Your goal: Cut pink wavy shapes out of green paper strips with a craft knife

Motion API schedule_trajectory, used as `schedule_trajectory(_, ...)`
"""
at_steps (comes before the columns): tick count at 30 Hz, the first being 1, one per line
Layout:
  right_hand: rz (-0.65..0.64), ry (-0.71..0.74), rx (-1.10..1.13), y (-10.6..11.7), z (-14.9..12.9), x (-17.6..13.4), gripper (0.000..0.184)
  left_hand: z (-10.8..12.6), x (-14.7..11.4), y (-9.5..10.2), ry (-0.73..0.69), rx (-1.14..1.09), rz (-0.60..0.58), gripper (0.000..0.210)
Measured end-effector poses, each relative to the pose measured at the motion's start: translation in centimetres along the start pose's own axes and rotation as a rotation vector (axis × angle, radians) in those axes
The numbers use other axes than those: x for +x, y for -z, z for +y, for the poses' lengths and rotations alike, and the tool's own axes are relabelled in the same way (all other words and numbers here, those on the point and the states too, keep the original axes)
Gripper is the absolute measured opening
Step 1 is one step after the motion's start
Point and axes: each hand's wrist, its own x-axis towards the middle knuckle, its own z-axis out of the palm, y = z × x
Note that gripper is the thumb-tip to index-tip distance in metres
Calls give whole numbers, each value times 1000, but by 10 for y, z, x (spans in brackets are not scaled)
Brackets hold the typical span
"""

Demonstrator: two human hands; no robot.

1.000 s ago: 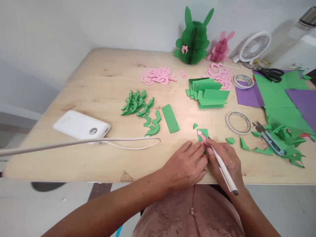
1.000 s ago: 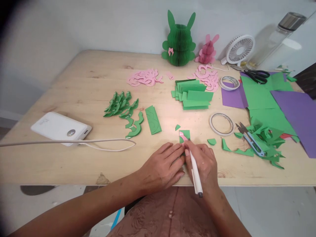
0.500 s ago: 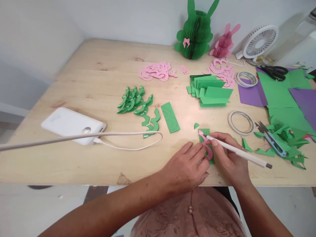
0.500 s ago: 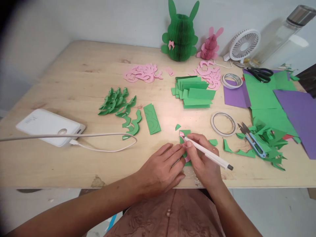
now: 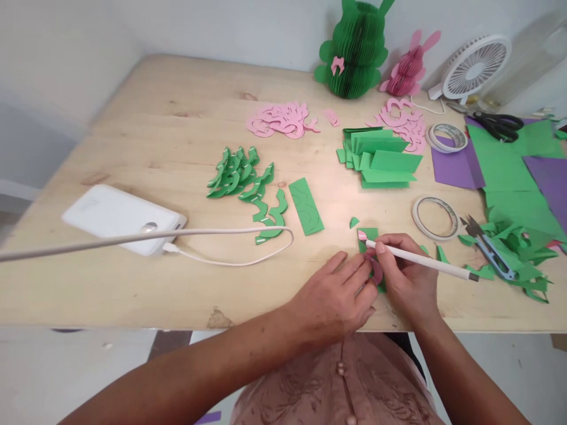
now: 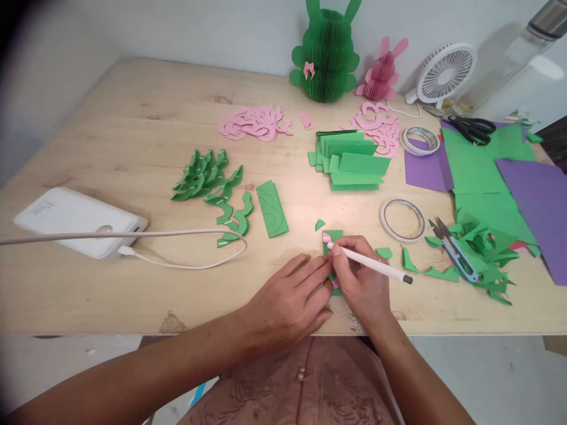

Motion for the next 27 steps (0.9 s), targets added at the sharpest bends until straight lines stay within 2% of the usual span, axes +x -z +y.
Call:
schedule_trajectory(7, 5, 24, -25, -1, 1, 1, 22, -1, 0, 0, -6, -8, -1, 24)
schedule_trajectory(27, 34, 123, -181, 0, -3, 0, 16, 0, 0, -1, 3, 5, 12, 25)
